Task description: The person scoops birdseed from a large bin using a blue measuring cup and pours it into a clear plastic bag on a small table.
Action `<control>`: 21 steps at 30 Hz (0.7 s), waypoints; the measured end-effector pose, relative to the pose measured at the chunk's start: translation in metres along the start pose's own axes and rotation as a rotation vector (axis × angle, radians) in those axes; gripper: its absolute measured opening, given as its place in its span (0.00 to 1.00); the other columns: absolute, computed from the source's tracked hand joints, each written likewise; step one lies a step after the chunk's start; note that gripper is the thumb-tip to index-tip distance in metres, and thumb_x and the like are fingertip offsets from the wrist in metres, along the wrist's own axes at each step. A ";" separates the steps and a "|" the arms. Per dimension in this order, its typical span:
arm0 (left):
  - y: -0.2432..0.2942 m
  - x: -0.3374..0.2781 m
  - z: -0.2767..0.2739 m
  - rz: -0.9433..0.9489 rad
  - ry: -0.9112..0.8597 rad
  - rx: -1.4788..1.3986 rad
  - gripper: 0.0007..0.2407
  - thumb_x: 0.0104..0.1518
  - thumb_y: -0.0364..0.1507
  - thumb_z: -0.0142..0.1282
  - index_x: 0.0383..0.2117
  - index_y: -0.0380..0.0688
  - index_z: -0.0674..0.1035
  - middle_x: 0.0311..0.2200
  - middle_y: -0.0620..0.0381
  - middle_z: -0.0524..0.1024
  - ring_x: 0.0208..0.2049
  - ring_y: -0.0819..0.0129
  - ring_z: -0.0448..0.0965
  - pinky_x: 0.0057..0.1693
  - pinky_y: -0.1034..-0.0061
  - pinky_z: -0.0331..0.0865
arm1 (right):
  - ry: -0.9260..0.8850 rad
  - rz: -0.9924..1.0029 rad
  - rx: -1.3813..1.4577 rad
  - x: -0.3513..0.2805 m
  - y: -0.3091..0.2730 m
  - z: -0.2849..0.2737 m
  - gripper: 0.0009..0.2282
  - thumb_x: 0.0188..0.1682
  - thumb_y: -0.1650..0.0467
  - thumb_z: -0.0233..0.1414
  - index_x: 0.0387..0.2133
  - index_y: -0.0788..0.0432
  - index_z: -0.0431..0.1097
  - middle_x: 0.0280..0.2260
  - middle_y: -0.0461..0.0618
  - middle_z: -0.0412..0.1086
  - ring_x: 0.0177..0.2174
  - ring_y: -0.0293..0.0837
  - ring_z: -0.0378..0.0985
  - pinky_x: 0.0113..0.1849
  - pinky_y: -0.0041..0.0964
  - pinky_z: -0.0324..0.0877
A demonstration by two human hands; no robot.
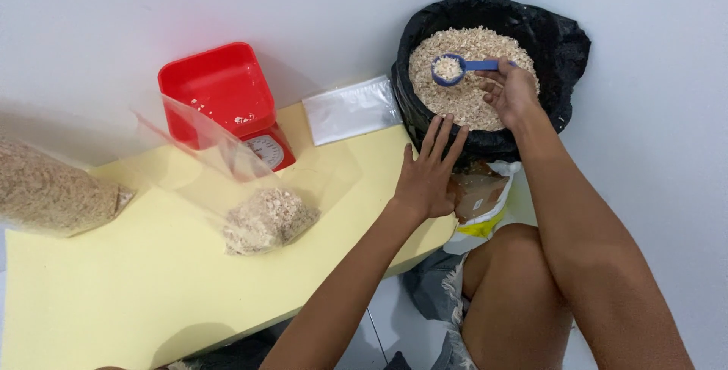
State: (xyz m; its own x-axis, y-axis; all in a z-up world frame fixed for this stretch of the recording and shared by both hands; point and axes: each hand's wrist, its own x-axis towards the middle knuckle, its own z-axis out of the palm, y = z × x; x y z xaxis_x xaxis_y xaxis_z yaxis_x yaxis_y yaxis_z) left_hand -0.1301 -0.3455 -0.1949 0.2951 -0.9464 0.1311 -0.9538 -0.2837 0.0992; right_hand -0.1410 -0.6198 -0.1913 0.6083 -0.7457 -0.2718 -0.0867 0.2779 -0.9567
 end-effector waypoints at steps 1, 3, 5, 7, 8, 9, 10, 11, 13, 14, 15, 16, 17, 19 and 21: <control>-0.001 -0.001 -0.002 -0.001 0.002 -0.003 0.54 0.48 0.43 0.65 0.74 0.52 0.33 0.75 0.44 0.27 0.77 0.47 0.26 0.67 0.41 0.59 | 0.000 -0.001 -0.004 -0.001 0.001 0.000 0.15 0.62 0.59 0.36 0.51 0.48 0.67 0.42 0.45 0.77 0.31 0.36 0.79 0.28 0.26 0.67; -0.005 -0.004 -0.007 0.049 0.025 -0.211 0.51 0.49 0.40 0.65 0.74 0.50 0.36 0.76 0.43 0.29 0.77 0.45 0.27 0.68 0.37 0.56 | 0.004 -0.021 -0.084 -0.002 0.003 0.005 0.14 0.62 0.60 0.37 0.51 0.48 0.68 0.41 0.45 0.78 0.32 0.37 0.80 0.28 0.26 0.69; -0.008 -0.003 -0.008 0.061 -0.006 -0.260 0.50 0.48 0.40 0.63 0.75 0.50 0.38 0.76 0.43 0.30 0.77 0.45 0.28 0.69 0.35 0.51 | 0.013 -0.034 -0.029 0.002 0.005 0.006 0.15 0.61 0.59 0.38 0.51 0.47 0.68 0.42 0.45 0.78 0.30 0.36 0.80 0.28 0.27 0.69; -0.017 -0.005 -0.021 0.071 -0.032 -0.311 0.49 0.47 0.39 0.61 0.75 0.51 0.40 0.76 0.43 0.32 0.77 0.46 0.29 0.70 0.33 0.47 | 0.018 -0.048 0.021 -0.002 -0.008 0.016 0.15 0.61 0.58 0.38 0.52 0.47 0.68 0.43 0.45 0.79 0.29 0.36 0.80 0.28 0.27 0.69; -0.022 -0.010 -0.029 0.113 0.017 -0.325 0.47 0.50 0.37 0.61 0.75 0.51 0.41 0.75 0.41 0.36 0.77 0.44 0.33 0.70 0.34 0.46 | 0.017 -0.066 0.062 -0.012 -0.016 0.024 0.15 0.60 0.58 0.39 0.51 0.47 0.68 0.43 0.45 0.79 0.30 0.37 0.80 0.28 0.27 0.69; -0.027 -0.016 -0.037 0.156 0.066 -0.338 0.45 0.53 0.36 0.61 0.75 0.50 0.42 0.75 0.40 0.40 0.77 0.43 0.36 0.71 0.35 0.46 | 0.015 -0.083 0.103 -0.021 -0.023 0.033 0.14 0.60 0.59 0.40 0.50 0.48 0.68 0.44 0.45 0.79 0.30 0.37 0.80 0.28 0.26 0.69; -0.032 -0.027 -0.058 0.142 0.070 -0.341 0.45 0.53 0.36 0.61 0.75 0.50 0.42 0.75 0.40 0.40 0.77 0.43 0.36 0.71 0.35 0.46 | 0.004 -0.079 0.095 -0.023 -0.027 0.038 0.14 0.60 0.59 0.40 0.50 0.48 0.68 0.44 0.45 0.79 0.30 0.37 0.80 0.28 0.26 0.69; -0.037 -0.038 -0.078 0.168 0.096 -0.367 0.39 0.56 0.36 0.58 0.74 0.50 0.48 0.72 0.41 0.50 0.74 0.46 0.47 0.69 0.40 0.53 | -0.029 -0.113 0.115 -0.026 -0.031 0.043 0.14 0.59 0.58 0.43 0.51 0.48 0.68 0.45 0.46 0.78 0.32 0.37 0.80 0.29 0.26 0.70; -0.052 -0.066 -0.122 0.173 0.121 -0.387 0.34 0.59 0.37 0.56 0.72 0.49 0.55 0.68 0.43 0.59 0.72 0.49 0.58 0.67 0.44 0.59 | -0.082 -0.137 0.136 -0.042 -0.045 0.068 0.15 0.58 0.57 0.45 0.52 0.48 0.68 0.46 0.46 0.78 0.33 0.38 0.80 0.30 0.25 0.71; -0.059 -0.084 -0.146 0.254 0.234 -0.448 0.30 0.60 0.34 0.55 0.70 0.48 0.57 0.67 0.44 0.64 0.68 0.49 0.65 0.66 0.51 0.62 | -0.091 -0.163 0.143 -0.058 -0.054 0.084 0.15 0.55 0.58 0.47 0.50 0.48 0.71 0.44 0.46 0.79 0.32 0.37 0.78 0.29 0.26 0.69; -0.065 -0.102 -0.169 0.335 0.349 -0.506 0.27 0.62 0.32 0.53 0.67 0.46 0.60 0.65 0.44 0.70 0.65 0.49 0.72 0.64 0.58 0.66 | -0.099 -0.190 0.151 -0.075 -0.064 0.100 0.14 0.53 0.60 0.48 0.48 0.48 0.74 0.42 0.46 0.80 0.30 0.36 0.77 0.28 0.27 0.68; -0.075 -0.119 -0.189 0.320 0.352 -0.496 0.27 0.62 0.32 0.53 0.67 0.46 0.60 0.65 0.44 0.70 0.65 0.49 0.72 0.64 0.58 0.66 | -0.117 -0.187 0.153 -0.088 -0.070 0.112 0.14 0.53 0.60 0.48 0.48 0.48 0.74 0.42 0.46 0.80 0.30 0.36 0.77 0.28 0.27 0.68; -0.084 -0.136 -0.210 0.311 0.440 -0.513 0.23 0.65 0.29 0.54 0.65 0.46 0.64 0.64 0.45 0.72 0.66 0.49 0.74 0.69 0.53 0.67 | -0.193 -0.234 0.130 -0.102 -0.076 0.123 0.14 0.55 0.60 0.48 0.49 0.49 0.72 0.44 0.46 0.79 0.31 0.35 0.78 0.29 0.26 0.70; -0.104 -0.171 -0.241 0.280 0.526 -0.530 0.18 0.68 0.26 0.55 0.63 0.46 0.68 0.63 0.46 0.74 0.67 0.50 0.75 0.73 0.48 0.69 | -0.285 -0.267 0.102 -0.125 -0.081 0.145 0.13 0.57 0.61 0.48 0.51 0.50 0.70 0.46 0.46 0.79 0.31 0.34 0.79 0.31 0.25 0.72; -0.128 -0.198 -0.264 0.127 0.745 -0.426 0.12 0.67 0.22 0.56 0.55 0.38 0.76 0.61 0.44 0.71 0.66 0.47 0.71 0.72 0.53 0.62 | -0.437 -0.325 0.147 -0.140 -0.086 0.160 0.21 0.53 0.58 0.55 0.57 0.53 0.70 0.47 0.45 0.78 0.35 0.34 0.82 0.33 0.25 0.76</control>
State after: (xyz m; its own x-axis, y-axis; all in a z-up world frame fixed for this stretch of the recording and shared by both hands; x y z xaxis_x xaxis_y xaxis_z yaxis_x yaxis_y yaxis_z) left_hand -0.0517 -0.0815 0.0269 0.2901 -0.5771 0.7634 -0.9234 0.0406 0.3816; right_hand -0.0919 -0.4424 -0.0547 0.8581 -0.4959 0.1333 0.2519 0.1803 -0.9508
